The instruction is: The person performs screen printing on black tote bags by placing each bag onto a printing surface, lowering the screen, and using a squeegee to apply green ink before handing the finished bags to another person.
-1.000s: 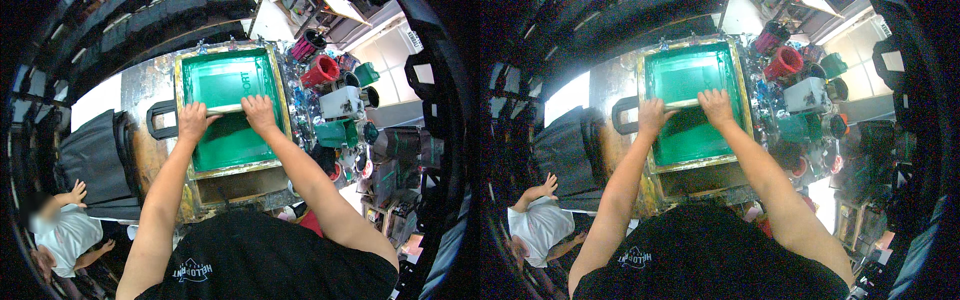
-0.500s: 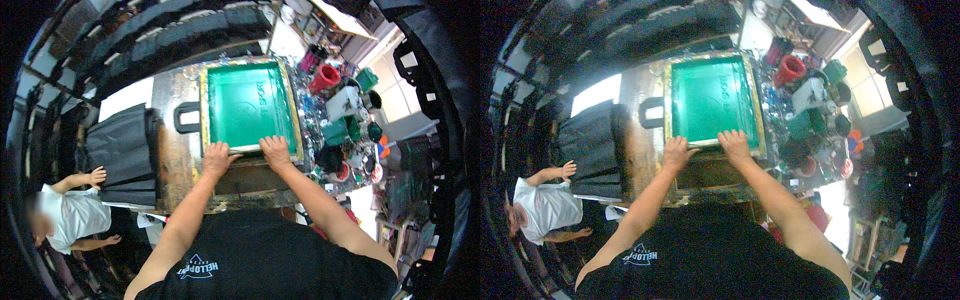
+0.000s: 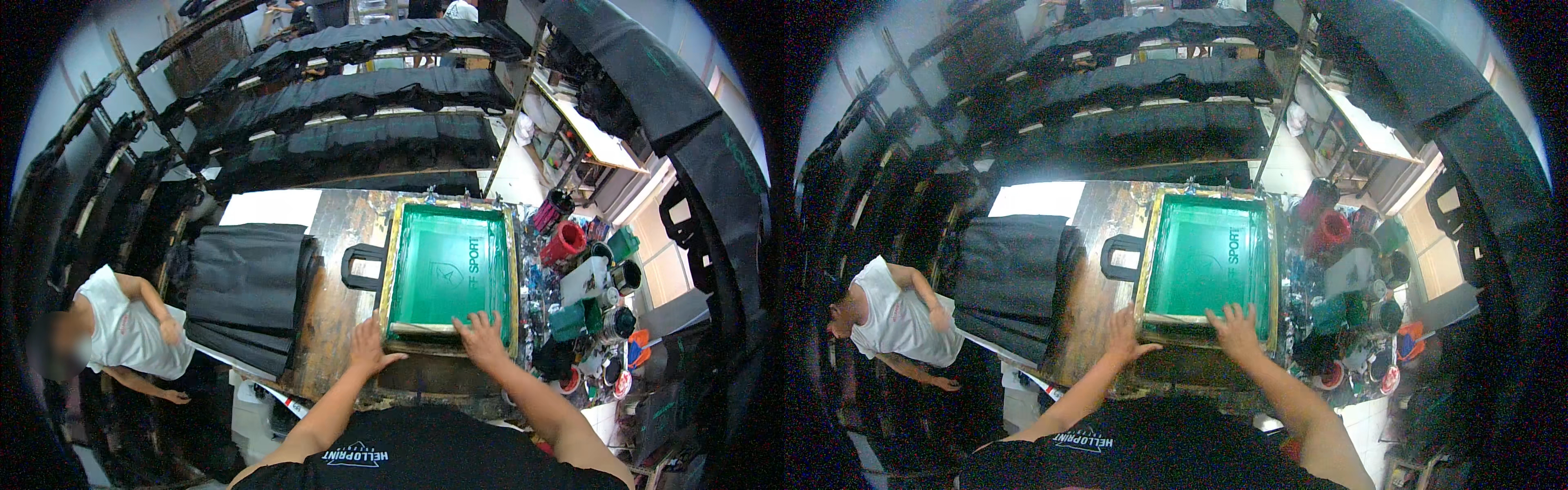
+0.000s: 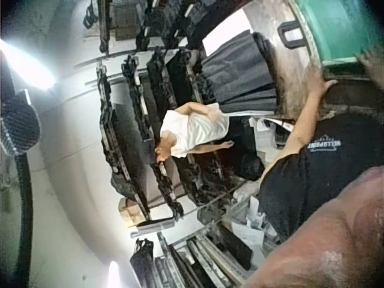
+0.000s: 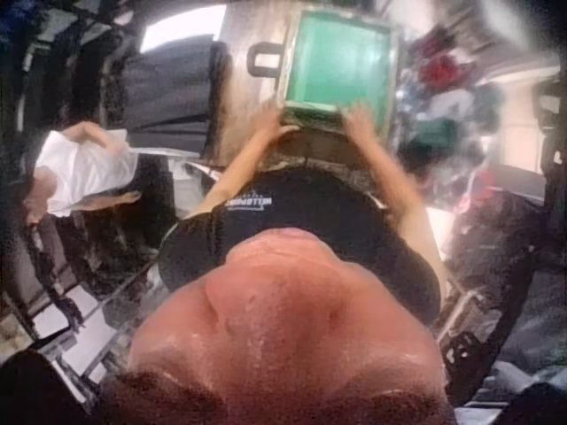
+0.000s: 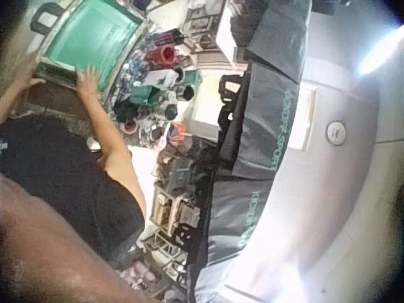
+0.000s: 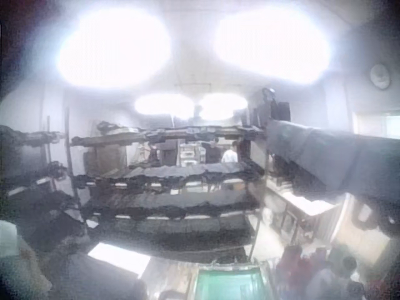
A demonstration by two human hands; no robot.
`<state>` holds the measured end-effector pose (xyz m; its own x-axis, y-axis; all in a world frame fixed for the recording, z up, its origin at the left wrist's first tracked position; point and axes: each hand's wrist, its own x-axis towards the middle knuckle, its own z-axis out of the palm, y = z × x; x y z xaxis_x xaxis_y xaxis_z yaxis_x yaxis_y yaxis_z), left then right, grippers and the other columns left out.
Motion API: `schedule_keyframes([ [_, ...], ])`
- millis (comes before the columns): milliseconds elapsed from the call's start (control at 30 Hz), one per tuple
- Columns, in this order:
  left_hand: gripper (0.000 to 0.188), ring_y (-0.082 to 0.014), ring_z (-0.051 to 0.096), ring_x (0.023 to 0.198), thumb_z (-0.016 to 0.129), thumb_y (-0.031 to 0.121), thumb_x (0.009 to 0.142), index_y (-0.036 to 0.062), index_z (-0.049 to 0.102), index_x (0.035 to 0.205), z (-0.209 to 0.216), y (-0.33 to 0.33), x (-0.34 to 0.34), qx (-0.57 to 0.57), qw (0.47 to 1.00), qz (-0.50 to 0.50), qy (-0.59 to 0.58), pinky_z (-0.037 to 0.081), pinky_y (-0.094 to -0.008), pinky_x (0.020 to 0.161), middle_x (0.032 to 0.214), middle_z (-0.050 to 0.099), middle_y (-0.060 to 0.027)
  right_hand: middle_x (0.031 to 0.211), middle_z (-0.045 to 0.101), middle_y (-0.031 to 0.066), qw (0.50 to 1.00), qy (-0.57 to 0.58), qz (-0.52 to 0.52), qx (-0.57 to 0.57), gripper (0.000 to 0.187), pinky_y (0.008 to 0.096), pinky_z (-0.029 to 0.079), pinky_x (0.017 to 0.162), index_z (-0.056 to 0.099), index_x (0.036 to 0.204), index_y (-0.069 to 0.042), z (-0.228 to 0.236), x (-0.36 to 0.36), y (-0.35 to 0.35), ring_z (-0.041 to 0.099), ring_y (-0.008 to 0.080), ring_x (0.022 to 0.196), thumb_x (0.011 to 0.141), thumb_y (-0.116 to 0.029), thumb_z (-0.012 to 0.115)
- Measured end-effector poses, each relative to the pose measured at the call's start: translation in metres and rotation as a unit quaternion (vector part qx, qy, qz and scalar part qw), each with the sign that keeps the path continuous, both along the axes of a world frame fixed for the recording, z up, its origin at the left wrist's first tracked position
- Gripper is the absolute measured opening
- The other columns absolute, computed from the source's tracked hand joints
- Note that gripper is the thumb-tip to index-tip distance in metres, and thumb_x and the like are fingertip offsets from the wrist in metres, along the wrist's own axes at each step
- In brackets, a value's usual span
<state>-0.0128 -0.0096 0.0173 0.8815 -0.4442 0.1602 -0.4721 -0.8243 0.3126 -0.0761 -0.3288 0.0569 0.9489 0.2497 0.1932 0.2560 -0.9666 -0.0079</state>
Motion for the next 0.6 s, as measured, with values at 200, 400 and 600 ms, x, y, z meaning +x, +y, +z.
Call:
schedule_keyframes([
  [200, 0.12, -0.0371, 0.053, 0.112, 0.087, 0.065, 0.063, 0.0025, 0.04, 0.154, -0.031, 0.016, 0.009, -0.01, 0.991, 0.06, 0.12, 0.043, -0.0491, 0.099, 0.121, 0.053, -0.0182, 0.112, 0.057, 0.0157, 0.997, -0.024, -0.041, 0.066, 0.047, 0.0558, 0.036, 0.1, 0.062, 0.132, -0.015, -0.032, -0.017, 0.02, 0.053, 0.0335, 0.111, 0.085, -0.007, 0.064],
  [400, 0.103, -0.0332, 0.054, 0.1, 0.089, 0.059, 0.061, 0.0102, 0.056, 0.146, -0.045, 0.022, 0.011, -0.062, 0.995, 0.03, 0.068, 0.045, -0.0476, 0.088, 0.103, 0.054, -0.0134, 0.111, 0.057, 0.0142, 0.993, -0.018, -0.025, 0.11, 0.05, 0.0536, 0.035, 0.097, 0.061, 0.131, -0.016, -0.021, -0.015, 0.015, 0.055, 0.0332, 0.108, 0.083, -0.004, 0.067],
  [600, 0.106, -0.0347, 0.058, 0.096, 0.093, 0.049, 0.062, 0.0102, 0.051, 0.151, -0.039, 0.022, 0.004, -0.158, 0.987, 0.032, 0.023, 0.045, -0.0471, 0.089, 0.102, 0.06, -0.0127, 0.113, 0.056, 0.0144, 0.993, -0.021, -0.03, 0.113, 0.053, 0.0541, 0.034, 0.098, 0.06, 0.131, -0.016, 0.011, -0.018, 0.02, 0.054, 0.0334, 0.108, 0.08, -0.004, 0.069],
])
